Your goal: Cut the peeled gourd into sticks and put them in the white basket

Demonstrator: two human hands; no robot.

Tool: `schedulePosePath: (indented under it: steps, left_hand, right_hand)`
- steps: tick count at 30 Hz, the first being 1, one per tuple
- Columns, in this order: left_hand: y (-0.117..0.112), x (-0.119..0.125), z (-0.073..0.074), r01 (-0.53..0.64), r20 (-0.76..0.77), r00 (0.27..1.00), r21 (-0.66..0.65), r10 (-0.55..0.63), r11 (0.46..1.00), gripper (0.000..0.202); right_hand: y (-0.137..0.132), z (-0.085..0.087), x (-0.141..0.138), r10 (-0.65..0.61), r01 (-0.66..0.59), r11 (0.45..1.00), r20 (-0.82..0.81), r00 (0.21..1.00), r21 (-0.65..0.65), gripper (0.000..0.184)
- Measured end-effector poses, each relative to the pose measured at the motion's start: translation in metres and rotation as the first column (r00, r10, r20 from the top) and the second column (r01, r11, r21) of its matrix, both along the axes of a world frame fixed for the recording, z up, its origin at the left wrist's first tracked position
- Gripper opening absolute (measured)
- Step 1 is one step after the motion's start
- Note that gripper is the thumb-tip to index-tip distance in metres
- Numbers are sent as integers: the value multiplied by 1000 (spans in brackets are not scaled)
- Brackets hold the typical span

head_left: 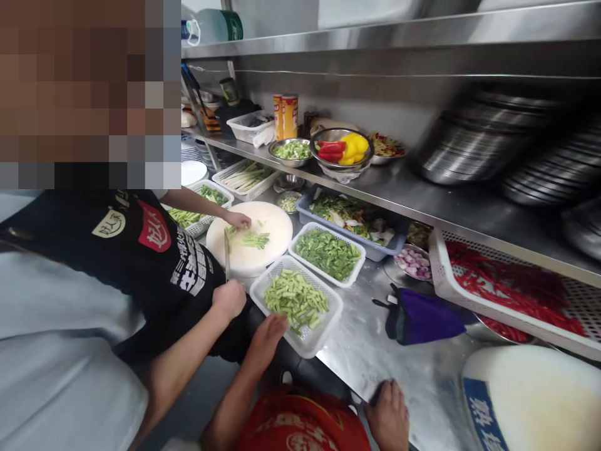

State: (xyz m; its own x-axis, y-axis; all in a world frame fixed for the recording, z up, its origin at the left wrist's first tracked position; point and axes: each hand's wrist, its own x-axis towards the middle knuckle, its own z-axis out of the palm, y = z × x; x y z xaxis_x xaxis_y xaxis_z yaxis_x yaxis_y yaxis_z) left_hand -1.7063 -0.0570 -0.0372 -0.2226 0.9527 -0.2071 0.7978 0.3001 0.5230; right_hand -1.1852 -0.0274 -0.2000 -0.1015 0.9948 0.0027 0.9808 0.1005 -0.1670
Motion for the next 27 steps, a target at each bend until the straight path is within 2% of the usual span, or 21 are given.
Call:
schedulePosePath:
  steps: [4,8,11,14,17,20,24,27]
  left_hand:
    - [4,2,-6,-47,39,998,-29,48,999,32]
    - [1,4,-20,-32,108,993,-66,39,997,38]
    - [0,2,-26,0,128,992,-90,11,996,40]
    - [-1,0,-25,26,123,992,-110,-12,994,39]
    - [-1,-1,-25,29,98,995,-125,-17,992,34]
    - [-1,-2,-28,20,75,997,-139,-10,990,39]
    - [6,-7,-28,-19,42,999,-163,26,986,38]
    - [10,-10,-23,-43,-20,999,-196,40,980,31]
  right_hand:
    - [-2,19,-2,24,-19,997,58,998,-71,72]
    - [-4,35,-6,67,-53,988,92,994,-144,75]
    - [-6,37,-10,43,-23,984,108,993,-179,79]
    - [-7,39,-19,14,11,982,129,992,-190,83]
    - [-8,44,-29,3,25,986,169,986,-167,86]
    - [-10,46,-36,16,9,992,192,981,-128,88]
    - [-14,41,-30,39,-29,997,141,989,-77,87]
    - [-3,44,-17,8,-1,991,54,999,-132,85]
